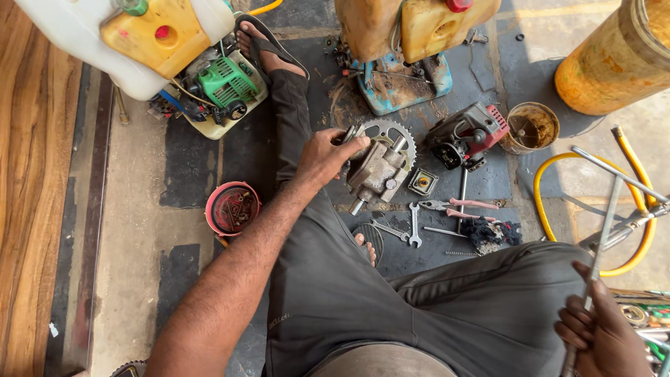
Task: The person sits on the floor and works on a small engine cylinder head. They insert and tighten bolts by hand, then use a T-handle wrench to tighten them further. The person rotates the cylinder head to access different bolt locations and continues tightening.
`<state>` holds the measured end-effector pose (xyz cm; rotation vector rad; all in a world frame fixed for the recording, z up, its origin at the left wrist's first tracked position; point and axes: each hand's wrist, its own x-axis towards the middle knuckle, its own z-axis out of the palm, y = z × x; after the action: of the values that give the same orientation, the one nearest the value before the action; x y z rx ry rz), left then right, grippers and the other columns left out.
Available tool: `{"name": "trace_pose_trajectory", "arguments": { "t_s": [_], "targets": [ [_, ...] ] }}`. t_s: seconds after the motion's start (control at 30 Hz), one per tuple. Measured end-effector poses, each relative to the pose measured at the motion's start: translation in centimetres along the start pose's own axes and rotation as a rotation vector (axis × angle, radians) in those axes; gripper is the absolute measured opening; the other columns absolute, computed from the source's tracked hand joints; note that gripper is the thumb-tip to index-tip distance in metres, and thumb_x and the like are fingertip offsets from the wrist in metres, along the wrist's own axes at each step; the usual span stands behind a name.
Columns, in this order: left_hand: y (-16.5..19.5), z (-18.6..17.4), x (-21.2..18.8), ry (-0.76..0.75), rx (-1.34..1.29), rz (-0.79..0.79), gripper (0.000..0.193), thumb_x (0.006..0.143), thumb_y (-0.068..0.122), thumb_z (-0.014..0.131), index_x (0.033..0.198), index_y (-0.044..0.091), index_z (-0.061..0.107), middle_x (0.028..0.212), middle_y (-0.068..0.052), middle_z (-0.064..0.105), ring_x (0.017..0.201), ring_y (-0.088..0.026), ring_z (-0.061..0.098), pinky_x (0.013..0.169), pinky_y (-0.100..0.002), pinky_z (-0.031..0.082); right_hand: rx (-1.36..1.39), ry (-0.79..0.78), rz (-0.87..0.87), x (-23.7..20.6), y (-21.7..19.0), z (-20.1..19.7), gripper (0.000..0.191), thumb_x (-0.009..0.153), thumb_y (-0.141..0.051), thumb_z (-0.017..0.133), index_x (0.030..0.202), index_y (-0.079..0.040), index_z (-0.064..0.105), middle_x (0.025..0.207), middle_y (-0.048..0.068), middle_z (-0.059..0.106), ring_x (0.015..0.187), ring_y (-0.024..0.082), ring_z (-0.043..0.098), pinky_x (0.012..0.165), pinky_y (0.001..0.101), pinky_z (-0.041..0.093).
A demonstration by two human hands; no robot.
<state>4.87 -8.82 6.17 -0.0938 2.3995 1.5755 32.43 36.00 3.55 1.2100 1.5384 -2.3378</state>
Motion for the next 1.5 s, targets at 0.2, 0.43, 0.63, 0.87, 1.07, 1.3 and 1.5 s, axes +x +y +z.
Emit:
{"name": "trace_pose_trajectory", "arguments": {
  "t_s": [0.2,0.43,0.63,0.87,1.07,1.3,1.5],
  "targets": [
    [-0.4,1.0,-1.8,0.096,-0.087,-0.108,0.059,0.078,0.062,0.072,0.092,0.005,0.075,0.067,-0.003,0.066,0.053,-0.010,0.065,0.040,-0.025,0.051,0.075,0.189,-0.083,3.6,0.5,-5.9,0.034,0.112,-0.040,0.050,0.139,-0.019,0.049,0.069,-0.008,0.025,0.053,0.005,0.021,0.045,0.0227,0.020],
    [-2.0,2.0,-4.3,0.138,-0.334,-0.250,0.060,0.083,0.059,0.074,0.091,-0.001,0.071,0.070,-0.001,0.058,0.056,-0.008,0.062,0.046,-0.025,0.055,0.067,0.347,-0.064,4.6,0.7,-6.4,0.021,0.110,-0.032,0.053,0.123,-0.017,0.049,0.071,-0.007,0.027,0.054,0.006,0.024,0.046,0.0256,0.021],
    [-3.3,3.7,-5.7,0.168,-0.663,-0.347,0.055,0.082,0.054,0.074,0.097,0.001,0.069,0.071,-0.001,0.059,0.052,-0.011,0.056,0.045,-0.030,0.050,-0.044,0.174,-0.083,1.1,1.8,0.6,0.013,0.108,-0.025,0.055,0.109,-0.014,0.048,0.071,-0.007,0.029,0.054,0.007,0.026,0.048,0.0282,0.022],
    [-4.1,6.4,-9.5,0.043,-0.995,-0.498,0.055,0.085,0.055,0.068,0.106,0.004,0.066,0.081,-0.007,0.065,0.061,-0.014,0.060,0.057,-0.034,0.056,-0.282,-0.164,-0.075,1.6,4.4,15.0,0.038,0.107,-0.037,0.056,0.105,0.001,0.055,0.092,0.007,0.063,0.088,0.022,0.070,0.077,0.0368,0.056],
    [-4.7,7.2,-13.4,-0.054,-1.045,-0.491,0.056,0.087,0.050,0.065,0.117,0.003,0.061,0.093,-0.009,0.067,0.074,-0.019,0.066,0.067,-0.037,0.061,-0.013,-0.503,-0.068,3.3,6.4,20.0,0.051,0.101,-0.041,0.060,0.126,0.002,0.059,0.118,0.012,0.072,0.106,0.023,0.069,0.093,0.0416,0.058],
    [-5.7,8.5,-17.0,-0.234,-0.907,-0.398,0.066,0.082,0.038,0.064,0.141,0.016,0.043,0.128,-0.004,0.057,0.115,-0.020,0.061,0.097,-0.043,0.055,-0.013,-0.432,-0.088,3.8,8.6,18.0,0.026,0.090,-0.021,0.074,0.103,-0.010,0.055,0.100,0.000,0.067,0.088,0.012,0.065,0.079,0.0340,0.057],
    [-4.3,7.4,-17.4,-0.054,-0.104,0.110,0.100,0.081,0.048,0.083,0.151,-0.001,0.030,0.144,-0.022,0.043,0.137,-0.032,0.046,0.112,-0.046,0.042,-0.096,-0.524,-0.232,4.5,8.3,16.6,0.038,0.085,-0.007,0.082,0.093,-0.014,0.045,0.089,-0.004,0.058,0.082,0.005,0.055,0.071,0.0232,0.046]
  ]
}}
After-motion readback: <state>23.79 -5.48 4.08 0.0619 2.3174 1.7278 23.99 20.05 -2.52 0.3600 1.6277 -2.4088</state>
